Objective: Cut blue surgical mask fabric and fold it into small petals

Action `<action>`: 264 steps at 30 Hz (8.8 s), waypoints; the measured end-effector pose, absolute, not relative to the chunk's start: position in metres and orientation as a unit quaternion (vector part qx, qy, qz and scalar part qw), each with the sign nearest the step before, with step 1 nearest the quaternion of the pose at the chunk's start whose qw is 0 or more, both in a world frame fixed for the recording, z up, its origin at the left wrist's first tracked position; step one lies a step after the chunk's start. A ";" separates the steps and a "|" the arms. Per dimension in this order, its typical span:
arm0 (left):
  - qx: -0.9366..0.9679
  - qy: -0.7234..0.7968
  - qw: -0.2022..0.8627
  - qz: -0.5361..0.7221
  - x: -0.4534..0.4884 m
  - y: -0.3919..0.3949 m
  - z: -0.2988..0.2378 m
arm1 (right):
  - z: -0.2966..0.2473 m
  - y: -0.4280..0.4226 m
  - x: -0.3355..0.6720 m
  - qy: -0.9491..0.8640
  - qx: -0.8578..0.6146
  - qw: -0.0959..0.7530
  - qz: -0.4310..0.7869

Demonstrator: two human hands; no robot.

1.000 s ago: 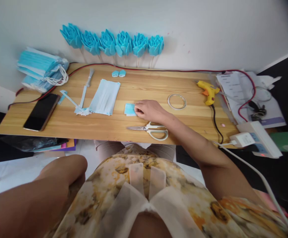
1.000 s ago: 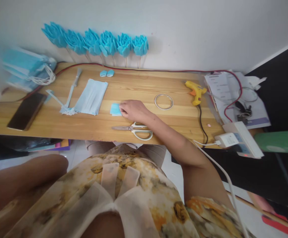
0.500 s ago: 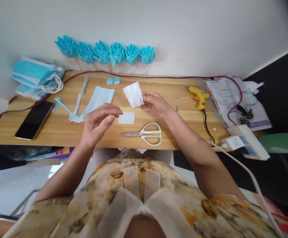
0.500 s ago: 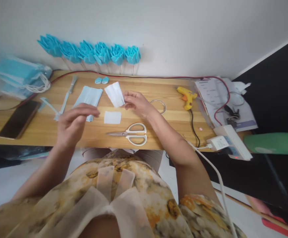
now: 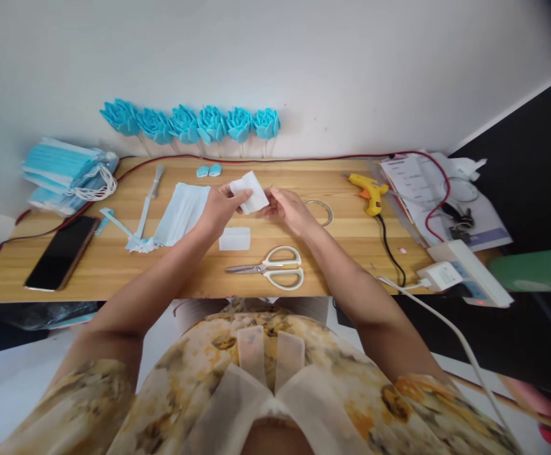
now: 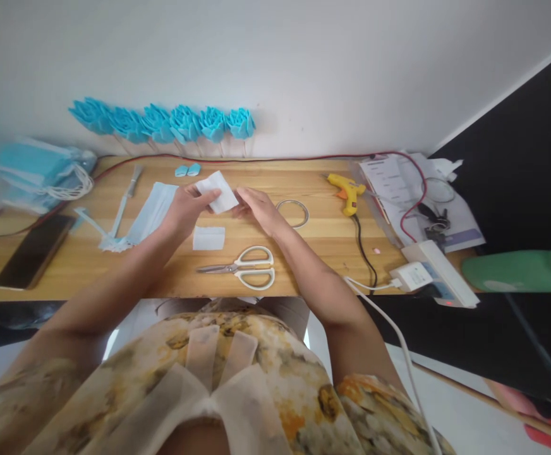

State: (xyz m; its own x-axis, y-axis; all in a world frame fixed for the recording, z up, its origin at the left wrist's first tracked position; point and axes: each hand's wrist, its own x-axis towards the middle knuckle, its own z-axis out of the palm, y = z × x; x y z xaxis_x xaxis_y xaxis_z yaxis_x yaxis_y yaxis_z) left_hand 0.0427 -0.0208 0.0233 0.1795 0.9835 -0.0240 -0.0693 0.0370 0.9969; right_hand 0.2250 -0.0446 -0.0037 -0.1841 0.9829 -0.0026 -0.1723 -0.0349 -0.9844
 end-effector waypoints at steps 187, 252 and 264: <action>0.597 0.444 0.530 0.407 0.029 -0.028 0.000 | -0.030 -0.038 0.221 -0.589 -0.423 0.501 0.473; 0.503 0.405 0.677 0.353 0.029 -0.022 -0.008 | -0.011 -0.045 0.226 -0.678 -0.451 0.469 0.342; 0.513 0.424 0.644 0.377 0.030 -0.023 -0.004 | -0.005 -0.050 0.229 -0.651 -0.409 0.489 0.411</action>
